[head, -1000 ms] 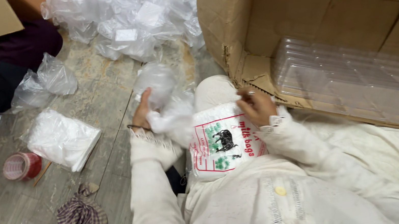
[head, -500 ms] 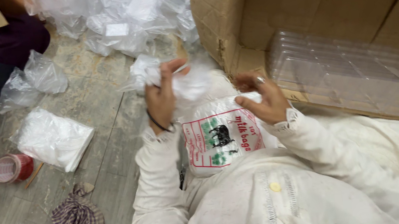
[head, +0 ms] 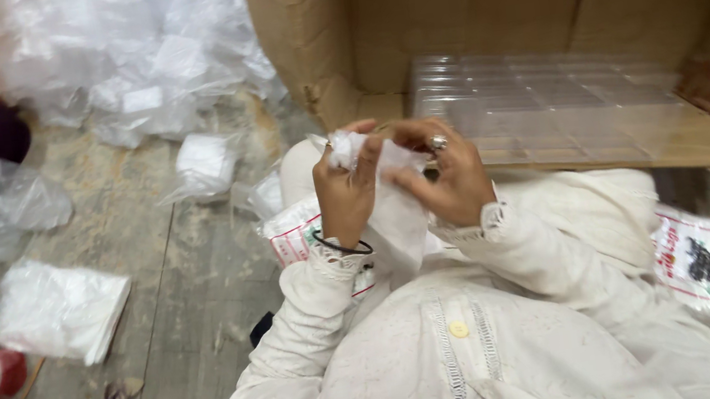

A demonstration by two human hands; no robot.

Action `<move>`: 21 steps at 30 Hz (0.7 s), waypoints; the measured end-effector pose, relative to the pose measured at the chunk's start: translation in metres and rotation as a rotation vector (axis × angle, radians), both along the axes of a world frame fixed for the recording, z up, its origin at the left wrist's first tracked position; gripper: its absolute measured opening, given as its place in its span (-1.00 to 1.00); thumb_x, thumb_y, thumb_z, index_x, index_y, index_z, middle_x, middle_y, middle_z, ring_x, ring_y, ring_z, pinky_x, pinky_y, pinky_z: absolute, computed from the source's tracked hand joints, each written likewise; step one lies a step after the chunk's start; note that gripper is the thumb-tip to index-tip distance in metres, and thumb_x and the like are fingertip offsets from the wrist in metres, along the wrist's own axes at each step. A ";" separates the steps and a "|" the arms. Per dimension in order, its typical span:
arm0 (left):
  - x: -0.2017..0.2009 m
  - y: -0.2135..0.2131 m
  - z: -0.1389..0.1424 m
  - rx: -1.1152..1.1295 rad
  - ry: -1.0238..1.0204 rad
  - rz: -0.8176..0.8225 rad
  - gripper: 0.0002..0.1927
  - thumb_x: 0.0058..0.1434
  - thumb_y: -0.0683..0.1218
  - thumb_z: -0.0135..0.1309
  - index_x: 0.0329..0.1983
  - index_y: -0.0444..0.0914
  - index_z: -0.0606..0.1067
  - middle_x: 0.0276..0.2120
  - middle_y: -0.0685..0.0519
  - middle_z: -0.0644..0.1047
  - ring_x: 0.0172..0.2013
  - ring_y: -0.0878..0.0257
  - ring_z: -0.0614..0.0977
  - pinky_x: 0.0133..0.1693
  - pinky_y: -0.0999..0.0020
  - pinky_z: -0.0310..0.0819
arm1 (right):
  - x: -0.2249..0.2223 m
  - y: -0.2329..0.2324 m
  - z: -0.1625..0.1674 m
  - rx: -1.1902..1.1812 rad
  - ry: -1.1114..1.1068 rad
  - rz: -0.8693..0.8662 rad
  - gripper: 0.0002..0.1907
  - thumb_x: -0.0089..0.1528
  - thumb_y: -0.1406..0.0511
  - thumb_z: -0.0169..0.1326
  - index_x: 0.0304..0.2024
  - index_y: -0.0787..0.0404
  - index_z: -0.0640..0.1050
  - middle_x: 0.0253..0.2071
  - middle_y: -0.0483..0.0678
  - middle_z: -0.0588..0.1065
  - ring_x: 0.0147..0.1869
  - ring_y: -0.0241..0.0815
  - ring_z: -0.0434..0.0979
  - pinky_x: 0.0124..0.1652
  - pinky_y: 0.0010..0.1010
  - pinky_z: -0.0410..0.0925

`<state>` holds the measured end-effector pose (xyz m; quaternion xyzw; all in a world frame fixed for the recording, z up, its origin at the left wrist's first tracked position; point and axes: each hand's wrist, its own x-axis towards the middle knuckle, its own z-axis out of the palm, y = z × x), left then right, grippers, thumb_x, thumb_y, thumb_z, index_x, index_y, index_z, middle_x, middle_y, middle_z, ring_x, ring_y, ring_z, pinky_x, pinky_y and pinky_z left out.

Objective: The person sits on the floor in front of a large cardboard box and places plastic milk bags one at a time into clear plastic containers inside the box. They take bags from a pile beside them, open each bag, and set it into the compartments of the containers.

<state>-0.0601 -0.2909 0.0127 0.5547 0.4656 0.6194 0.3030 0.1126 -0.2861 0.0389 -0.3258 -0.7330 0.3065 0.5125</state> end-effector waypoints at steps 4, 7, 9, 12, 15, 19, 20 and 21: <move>0.004 0.000 -0.003 -0.275 -0.360 -0.330 -0.68 0.25 -0.05 0.23 0.01 -0.27 0.54 -0.23 0.15 0.63 -0.24 0.44 0.59 -0.18 0.51 0.50 | 0.015 0.009 -0.017 -0.522 0.309 -0.119 -0.84 0.31 0.35 0.20 -0.16 0.37 0.64 -0.35 -0.12 0.58 -0.31 -0.37 0.46 -0.34 -0.54 0.31; 0.006 -0.006 -0.012 -0.249 -0.379 -0.309 -0.81 0.33 -0.10 0.26 -0.16 -0.35 0.59 -0.30 0.11 0.62 -0.29 0.42 0.57 -0.22 0.49 0.48 | 0.024 0.005 -0.035 -0.367 0.283 -0.068 -0.84 0.40 0.33 0.16 -0.12 0.36 0.62 -0.33 -0.22 0.52 -0.27 -0.47 0.41 -0.29 -0.61 0.31; 0.009 -0.009 -0.019 -0.214 -0.344 -0.274 -0.83 0.38 -0.15 0.29 -0.20 -0.35 0.55 -0.31 0.13 0.59 -0.28 0.43 0.53 -0.22 0.49 0.44 | 0.029 0.002 -0.045 -0.393 0.333 -0.032 -0.83 0.38 0.32 0.14 -0.13 0.35 0.60 -0.30 -0.23 0.55 -0.24 -0.47 0.45 -0.24 -0.61 0.35; 0.015 -0.010 -0.022 -0.182 -0.528 -0.423 -0.66 0.47 -0.22 0.32 -0.33 -0.28 0.38 -0.39 0.19 0.50 -0.28 0.45 0.46 -0.22 0.50 0.36 | 0.031 -0.001 -0.055 -0.445 0.304 -0.066 -0.80 0.39 0.28 0.12 -0.25 0.32 0.54 -0.43 -0.24 0.47 -0.37 -0.46 0.37 -0.36 -0.59 0.28; 0.025 -0.006 -0.017 -0.178 -0.549 -0.496 -0.74 0.15 -0.17 0.28 -0.39 -0.19 0.37 -0.19 0.20 0.60 -0.16 0.44 0.62 -0.11 0.50 0.52 | 0.028 -0.002 -0.059 -0.428 0.299 -0.079 -0.74 0.41 0.25 0.11 -0.32 0.28 0.52 -0.49 -0.21 0.41 -0.43 -0.45 0.30 -0.41 -0.58 0.22; 0.039 -0.004 -0.015 -0.254 -0.511 -0.325 -0.83 0.21 -0.11 0.28 -0.25 -0.26 0.52 -0.37 0.20 0.58 -0.34 0.46 0.53 -0.28 0.54 0.44 | 0.025 -0.006 -0.056 -0.348 0.352 -0.058 -0.74 0.40 0.23 0.10 -0.30 0.28 0.52 -0.33 -0.15 0.46 -0.32 -0.42 0.41 -0.31 -0.56 0.30; 0.040 -0.005 -0.017 -0.257 -0.440 -0.275 -0.83 0.24 -0.09 0.27 -0.28 -0.27 0.54 -0.40 0.20 0.57 -0.37 0.48 0.51 -0.31 0.55 0.41 | 0.025 -0.007 -0.055 -0.345 0.395 -0.032 -0.74 0.43 0.22 0.07 -0.28 0.27 0.51 -0.29 -0.15 0.47 -0.28 -0.42 0.41 -0.26 -0.55 0.32; 0.041 -0.005 -0.021 -0.259 -0.368 -0.226 -0.82 0.27 -0.07 0.26 -0.31 -0.27 0.56 -0.43 0.21 0.57 -0.40 0.49 0.48 -0.34 0.56 0.39 | 0.026 -0.008 -0.054 -0.340 0.439 -0.006 -0.73 0.45 0.21 0.04 -0.27 0.25 0.51 -0.25 -0.15 0.49 -0.24 -0.42 0.42 -0.21 -0.55 0.33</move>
